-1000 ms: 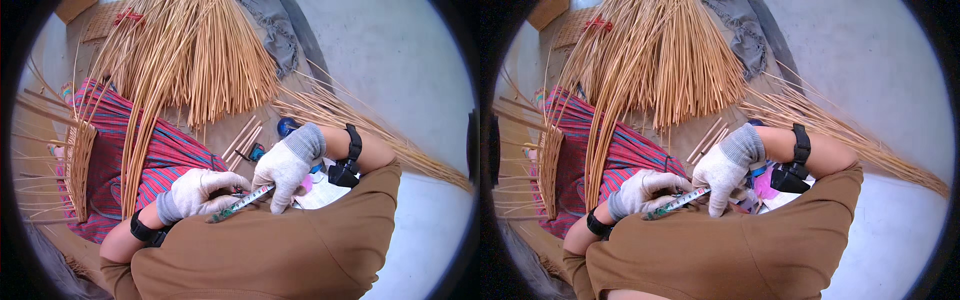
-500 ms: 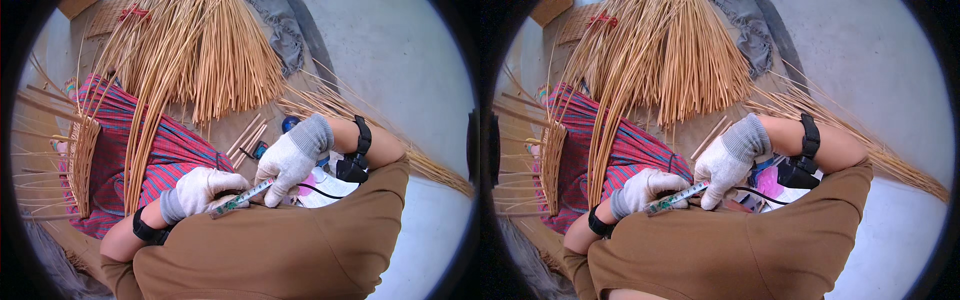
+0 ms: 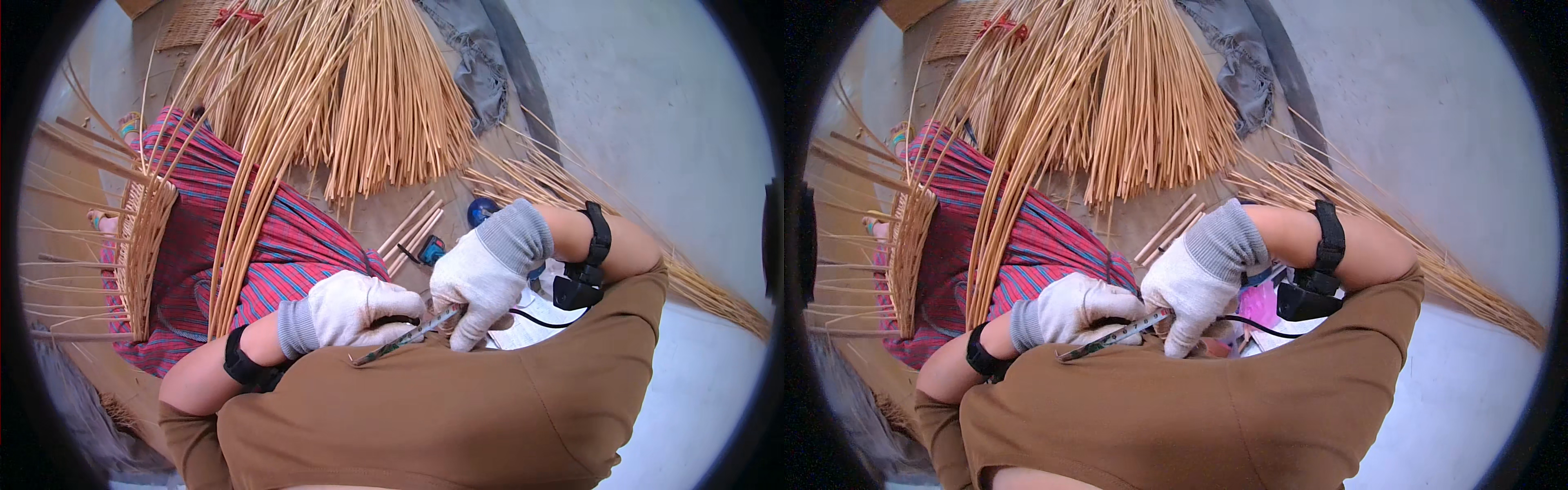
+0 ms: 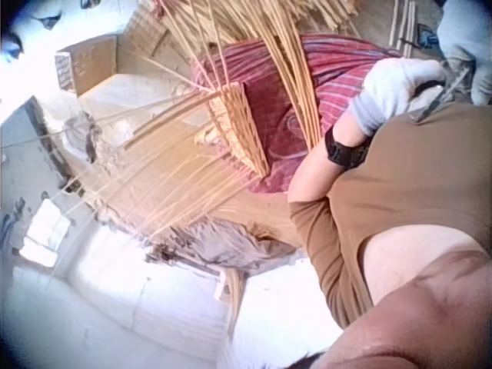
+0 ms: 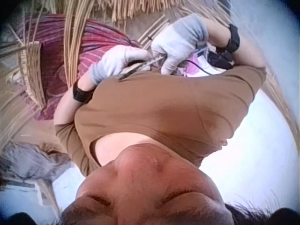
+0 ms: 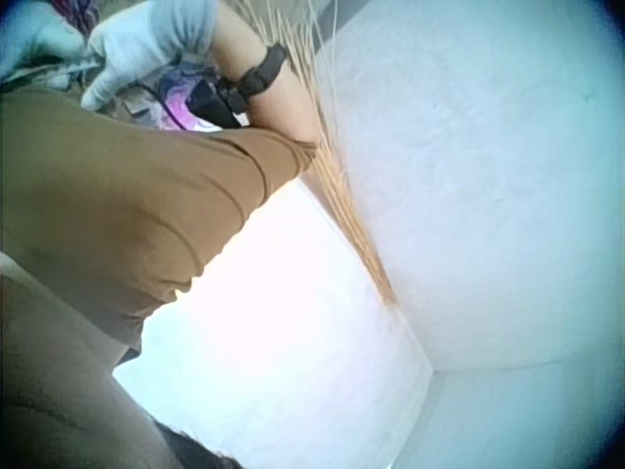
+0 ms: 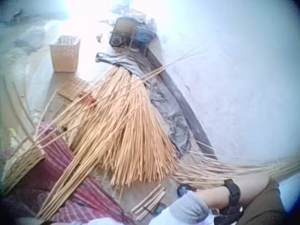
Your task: Weaving a wicker basket using long reeds, measuring progress with a tape measure and trimming with scissors.
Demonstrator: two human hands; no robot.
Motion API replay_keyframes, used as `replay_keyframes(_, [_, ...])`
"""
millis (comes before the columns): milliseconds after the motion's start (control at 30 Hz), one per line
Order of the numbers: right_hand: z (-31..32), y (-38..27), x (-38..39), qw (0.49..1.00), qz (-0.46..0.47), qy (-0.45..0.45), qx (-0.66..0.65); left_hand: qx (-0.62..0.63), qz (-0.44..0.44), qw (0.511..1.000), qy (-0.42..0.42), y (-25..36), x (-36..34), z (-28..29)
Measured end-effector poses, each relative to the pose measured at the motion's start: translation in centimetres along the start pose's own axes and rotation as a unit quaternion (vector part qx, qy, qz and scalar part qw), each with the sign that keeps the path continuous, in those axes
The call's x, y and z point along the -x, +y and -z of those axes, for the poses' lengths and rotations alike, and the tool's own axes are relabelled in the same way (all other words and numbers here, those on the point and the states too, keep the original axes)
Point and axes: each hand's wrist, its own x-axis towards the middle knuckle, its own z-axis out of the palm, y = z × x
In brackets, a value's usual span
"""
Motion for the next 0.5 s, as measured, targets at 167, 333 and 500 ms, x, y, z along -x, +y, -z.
replay_keyframes(167, [-1.1,0.2,1.0,0.999,0.034,0.008,0.005,0.016,-0.046,0.999,-0.005,-0.6,-1.2,-0.8])
replay_keyframes(333, [-2.3,-1.0,3.1,0.999,-0.03,-0.01,0.007,0.027,-0.053,0.998,-0.033,-0.6,-2.2,-1.1])
replay_keyframes(500, [-2.2,-2.6,5.2,0.988,-0.035,0.028,0.145,0.013,0.008,0.996,-0.086,-0.4,-2.6,-1.0])
